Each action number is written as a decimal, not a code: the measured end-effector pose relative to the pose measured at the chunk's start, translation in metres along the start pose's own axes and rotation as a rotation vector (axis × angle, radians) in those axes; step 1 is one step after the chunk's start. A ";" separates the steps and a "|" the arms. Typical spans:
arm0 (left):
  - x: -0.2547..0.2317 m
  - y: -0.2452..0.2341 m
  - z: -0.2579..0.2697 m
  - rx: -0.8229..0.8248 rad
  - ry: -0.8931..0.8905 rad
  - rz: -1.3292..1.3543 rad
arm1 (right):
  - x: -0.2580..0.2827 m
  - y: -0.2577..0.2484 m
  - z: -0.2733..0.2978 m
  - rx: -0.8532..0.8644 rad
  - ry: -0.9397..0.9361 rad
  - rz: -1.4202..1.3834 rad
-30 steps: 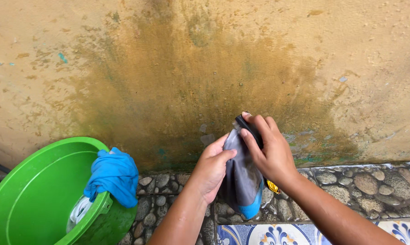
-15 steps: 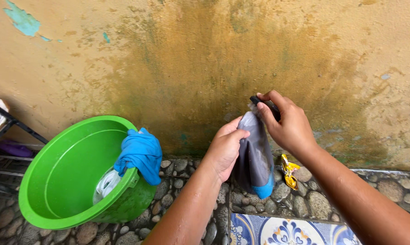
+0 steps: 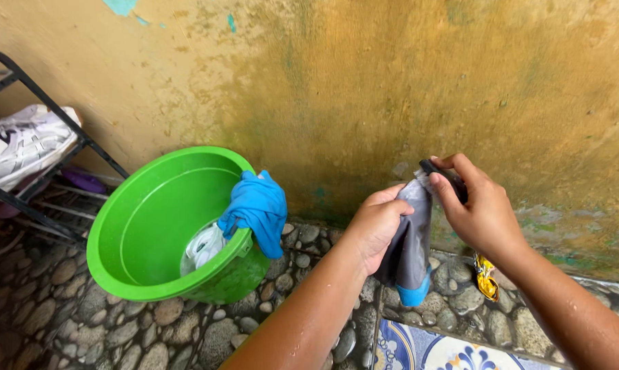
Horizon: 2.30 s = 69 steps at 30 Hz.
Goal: The person rinses a dark garment under a tap and then scrubs the fabric with a brush and soap.
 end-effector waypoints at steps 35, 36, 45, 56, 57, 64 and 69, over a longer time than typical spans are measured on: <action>0.054 -0.019 -0.035 -0.040 -0.130 -0.343 | -0.070 0.035 0.052 0.072 -0.079 -0.051; 0.054 -0.020 -0.034 -0.033 -0.146 -0.310 | -0.074 0.036 0.048 0.089 -0.049 -0.064; 0.055 -0.012 -0.034 -0.039 -0.068 -0.259 | -0.082 0.033 0.041 0.128 0.131 -0.044; 0.047 -0.008 -0.034 -0.021 -0.013 -0.304 | -0.070 0.029 0.033 0.143 0.406 0.019; 0.046 -0.007 -0.033 -0.029 -0.014 -0.321 | -0.064 0.024 0.043 0.095 0.185 -0.005; 0.028 0.016 -0.011 -0.006 -0.023 -0.258 | -0.046 0.002 0.050 -0.015 0.008 0.036; 0.015 0.031 0.010 -0.025 0.014 -0.293 | -0.034 -0.012 0.048 -0.052 0.016 -0.051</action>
Point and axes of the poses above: each hand's wrist, its own z-axis away from the middle knuckle, its own y-axis out of the palm, x = y × z, the point moved 1 cm from there along -z, towards the middle knuckle, and after that the axes turned 3 degrees about -x, right-handed, at the moved point
